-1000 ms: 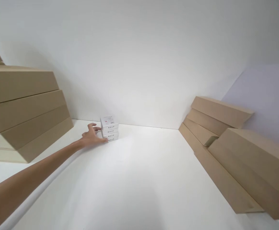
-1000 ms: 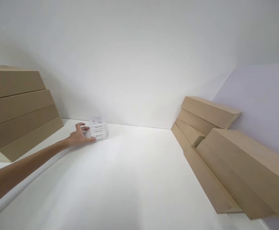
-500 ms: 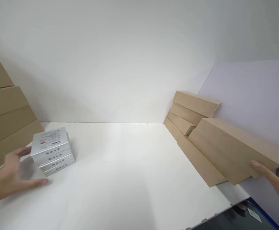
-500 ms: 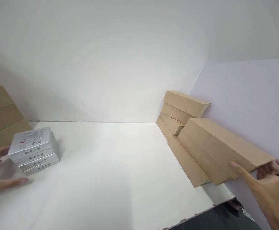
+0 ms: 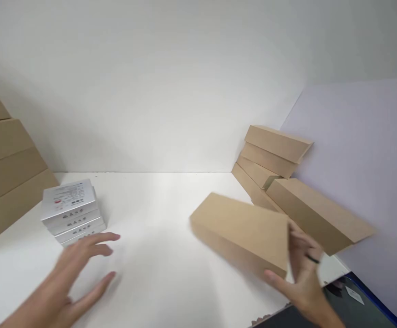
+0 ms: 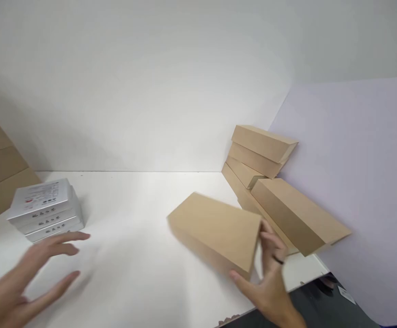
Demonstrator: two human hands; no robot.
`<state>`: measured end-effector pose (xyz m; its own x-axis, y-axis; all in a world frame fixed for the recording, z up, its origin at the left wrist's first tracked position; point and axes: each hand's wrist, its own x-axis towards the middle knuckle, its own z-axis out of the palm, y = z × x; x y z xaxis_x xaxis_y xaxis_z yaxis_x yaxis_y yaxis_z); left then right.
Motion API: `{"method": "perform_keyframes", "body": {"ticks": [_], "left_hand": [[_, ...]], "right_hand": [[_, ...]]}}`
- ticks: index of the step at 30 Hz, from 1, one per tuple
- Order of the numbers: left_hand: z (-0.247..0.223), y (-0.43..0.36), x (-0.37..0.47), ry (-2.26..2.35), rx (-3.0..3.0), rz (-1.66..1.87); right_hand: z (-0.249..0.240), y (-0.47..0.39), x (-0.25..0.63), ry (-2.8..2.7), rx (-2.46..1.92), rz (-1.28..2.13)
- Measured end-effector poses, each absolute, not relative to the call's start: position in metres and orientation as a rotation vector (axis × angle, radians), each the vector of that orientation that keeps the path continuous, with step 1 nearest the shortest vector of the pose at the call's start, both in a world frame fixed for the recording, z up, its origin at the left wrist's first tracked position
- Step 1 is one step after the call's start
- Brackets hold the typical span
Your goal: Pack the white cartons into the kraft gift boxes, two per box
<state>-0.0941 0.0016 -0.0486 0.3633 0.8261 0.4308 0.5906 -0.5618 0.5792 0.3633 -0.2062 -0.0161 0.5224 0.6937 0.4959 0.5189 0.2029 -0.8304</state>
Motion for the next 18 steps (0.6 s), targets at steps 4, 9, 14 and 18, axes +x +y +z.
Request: {"method": "perform_keyframes", "body": {"ticks": [4,9,14,18], "left_hand": [[-0.055,-0.028,-0.040,1.248,2.089,0.766],[-0.040,-0.040,-0.016,1.114,1.992,0.742],[-0.034,-0.031,-0.004,1.122,1.928,0.698],[-0.036,-0.035,0.003,1.123,1.854,0.723]], "right_hand": [[-0.042,-0.181,0.336,-1.224,-1.368,0.523],[-0.046,-0.180,0.327,-1.177,-1.551,0.778],[-0.057,-0.177,0.294,-0.911,-1.684,0.624],[-0.066,-0.171,0.272,-0.748,-1.793,0.532]]}}
